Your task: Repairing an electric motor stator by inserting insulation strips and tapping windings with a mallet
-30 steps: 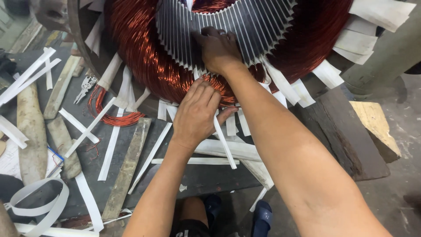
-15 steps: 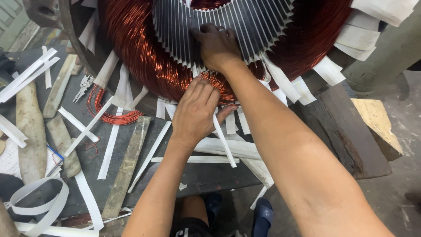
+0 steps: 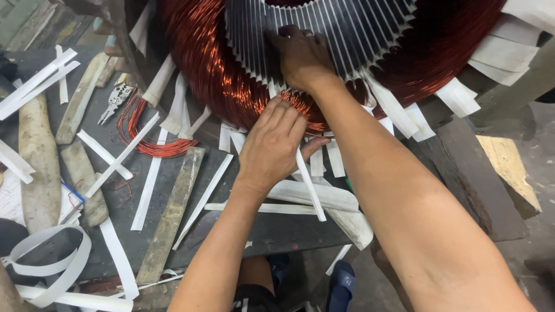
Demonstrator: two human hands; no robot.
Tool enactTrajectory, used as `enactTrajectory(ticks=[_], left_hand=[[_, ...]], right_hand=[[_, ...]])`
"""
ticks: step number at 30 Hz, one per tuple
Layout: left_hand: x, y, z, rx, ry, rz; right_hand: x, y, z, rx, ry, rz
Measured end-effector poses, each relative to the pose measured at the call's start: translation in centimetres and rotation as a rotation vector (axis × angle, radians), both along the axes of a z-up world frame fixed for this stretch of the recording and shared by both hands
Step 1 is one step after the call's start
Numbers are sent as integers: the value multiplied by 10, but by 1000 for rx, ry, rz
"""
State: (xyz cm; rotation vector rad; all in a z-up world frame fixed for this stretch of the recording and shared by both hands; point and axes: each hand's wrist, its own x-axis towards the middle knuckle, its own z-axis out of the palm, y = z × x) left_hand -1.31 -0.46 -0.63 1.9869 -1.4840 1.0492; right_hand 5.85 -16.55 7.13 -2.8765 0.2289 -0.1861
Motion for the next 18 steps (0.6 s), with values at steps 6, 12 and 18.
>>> enactTrajectory(ticks=[6,12,18], left_hand=[[1,1,0,-17,-2,-12],[2,3,-1,-35,-10,-7],[2,4,-1,-46,-15,1]], right_hand=[[-6,6,6,87,31,-74],[2,2,0,78,3,-45],[-1,8,3,103,21,-99]])
